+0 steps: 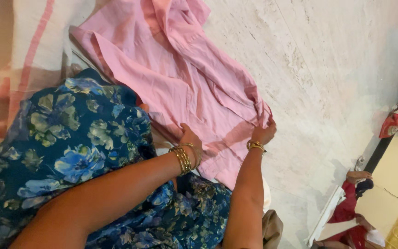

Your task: The person folds a pink shirt on the floor, places it into a white sack, and then begins to fold a pair of brown trousers. The person handles the items by hand, smoothing and aligning the fabric before folding.

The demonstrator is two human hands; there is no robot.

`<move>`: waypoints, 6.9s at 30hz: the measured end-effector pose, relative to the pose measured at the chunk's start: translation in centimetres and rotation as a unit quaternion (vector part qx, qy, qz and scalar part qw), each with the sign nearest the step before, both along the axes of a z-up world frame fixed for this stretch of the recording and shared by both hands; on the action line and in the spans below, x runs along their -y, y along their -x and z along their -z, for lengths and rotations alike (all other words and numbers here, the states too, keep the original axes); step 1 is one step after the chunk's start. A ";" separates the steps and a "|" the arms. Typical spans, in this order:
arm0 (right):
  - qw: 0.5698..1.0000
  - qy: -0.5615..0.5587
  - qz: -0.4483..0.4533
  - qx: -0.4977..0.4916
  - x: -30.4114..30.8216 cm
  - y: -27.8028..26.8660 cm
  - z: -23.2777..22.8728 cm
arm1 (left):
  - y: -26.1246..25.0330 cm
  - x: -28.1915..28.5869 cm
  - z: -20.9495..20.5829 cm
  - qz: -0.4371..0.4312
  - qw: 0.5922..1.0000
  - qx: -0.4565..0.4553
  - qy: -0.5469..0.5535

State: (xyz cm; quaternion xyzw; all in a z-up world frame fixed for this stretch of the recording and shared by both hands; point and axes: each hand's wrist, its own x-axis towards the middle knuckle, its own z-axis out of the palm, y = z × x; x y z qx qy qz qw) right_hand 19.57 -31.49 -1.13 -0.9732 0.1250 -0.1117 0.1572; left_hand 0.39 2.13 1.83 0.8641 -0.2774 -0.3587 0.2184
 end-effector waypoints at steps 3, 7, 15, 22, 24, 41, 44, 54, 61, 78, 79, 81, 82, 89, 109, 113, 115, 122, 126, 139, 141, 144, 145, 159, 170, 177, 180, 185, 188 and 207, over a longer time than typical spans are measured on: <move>0.932 0.246 -0.265 0.027 -1.7 0.6 0.3 | 0.0 0.5 0.1 -0.010 1.000 0.005 -0.016; 0.986 0.151 -0.022 -0.072 -3.1 0.5 -0.1 | -0.1 0.5 0.2 0.004 1.000 0.005 -0.020; 0.973 0.197 -0.067 0.102 0.2 -0.4 -7.7 | 0.2 0.7 0.5 0.026 0.998 -0.034 -0.040; 0.847 0.471 -0.233 0.083 1.0 6.8 -12.8 | -0.6 0.6 1.5 -0.005 1.000 0.000 -0.030; 0.827 0.551 -0.097 -0.051 0.7 10.4 -12.7 | -1.0 0.1 2.7 -0.045 0.998 0.026 -0.025; 0.932 -0.154 0.056 -0.325 2.3 24.1 -9.2 | -5.7 -28.4 3.8 -0.249 0.905 0.005 -0.343; 0.929 -0.159 0.015 -0.333 2.7 23.8 -8.4 | -4.5 -28.0 3.5 -0.266 0.900 -0.044 -0.343; 0.944 -0.203 0.028 -0.259 5.3 24.8 -6.1 | -4.5 -28.6 1.1 -0.647 0.736 0.167 -0.108; 0.940 -0.180 0.009 -0.290 6.0 24.3 -4.7 | -2.7 -28.5 0.4 -0.661 0.674 0.327 -0.038; 0.942 -0.040 -0.084 -0.323 2.4 24.2 -3.1 | -3.0 -25.4 5.5 -0.252 0.957 0.076 -0.121; 0.942 -0.025 -0.088 -0.323 2.1 24.1 -3.4 | -3.0 -25.3 5.4 -0.247 0.958 0.088 -0.116; 0.941 -0.041 -0.093 -0.322 1.5 24.2 -3.8 | -3.0 -25.2 5.1 -0.258 0.956 0.065 -0.125; 0.940 -0.049 -0.094 -0.323 1.3 24.5 -4.0 | -2.9 -25.1 5.0 -0.262 0.955 0.053 -0.129; 0.943 -0.033 -0.086 -0.320 0.5 24.6 -4.9 | -2.5 -25.0 3.6 -0.258 0.954 0.061 -0.138; 0.933 -0.009 -0.096 -0.346 1.1 24.5 -4.1 | -2.9 -24.8 4.5 -0.251 0.956 0.066 -0.137; 0.936 0.020 -0.102 -0.337 1.0 24.4 -3.8 | -3.0 -24.9 4.8 -0.249 0.958 0.069 -0.129; 0.929 0.048 -0.100 -0.352 1.2 24.2 -3.6 | -3.1 -24.9 4.9 -0.250 0.958 0.074 -0.116; 0.932 -0.037 -0.107 -0.345 2.4 24.4 -2.1 | -3.2 -24.8 5.3 -0.245 0.958 0.072 -0.131; 0.934 -0.027 -0.103 -0.340 2.1 23.9 -2.1 | -3.6 -24.7 5.2 -0.240 0.958 0.084 -0.130; 0.927 -0.006 -0.088 -0.365 0.3 24.3 -3.4 | -2.8 -24.8 3.1 -0.253 0.956 0.028 -0.144; 0.935 -0.006 -0.110 -0.337 0.3 24.4 -3.2 | -2.9 -24.9 3.5 -0.237 0.960 0.044 -0.144; 0.935 -0.019 -0.102 -0.340 0.7 24.2 -3.8 | -3.5 -24.4 4.2 -0.234 0.961 0.040 -0.141; 0.931 -0.031 -0.097 -0.350 0.4 24.4 -3.6 | -3.1 -24.7 4.5 -0.239 0.959 0.032 -0.146; 0.858 0.131 -0.034 -0.496 -0.7 23.2 -2.9 | -2.0 -24.3 2.1 -0.239 0.935 0.051 -0.258; 0.895 0.079 0.150 -0.412 -1.6 21.5 -2.0 | -4.0 -29.2 -1.6 -0.263 0.930 0.083 -0.244; 0.898 -0.026 0.231 -0.372 -0.2 21.1 -0.7 | -2.8 -32.0 -3.5 -0.296 0.898 0.092 -0.312; 0.892 -0.049 0.253 -0.371 -0.1 20.8 0.1 | -3.9 -31.8 -2.4 -0.315 0.887 0.091 -0.326; 0.894 -0.026 0.258 -0.367 1.2 20.0 -1.3 | -7.1 -32.0 1.9 -0.287 0.881 -0.036 -0.375; 0.897 0.001 0.283 -0.339 1.6 20.7 -3.0 | -7.9 -32.1 5.0 -0.235 0.890 -0.113 -0.373; 0.856 0.229 -0.304 -0.350 -9.7 23.0 -2.4 | -7.7 -29.3 8.7 -0.074 0.993 -0.088 -0.038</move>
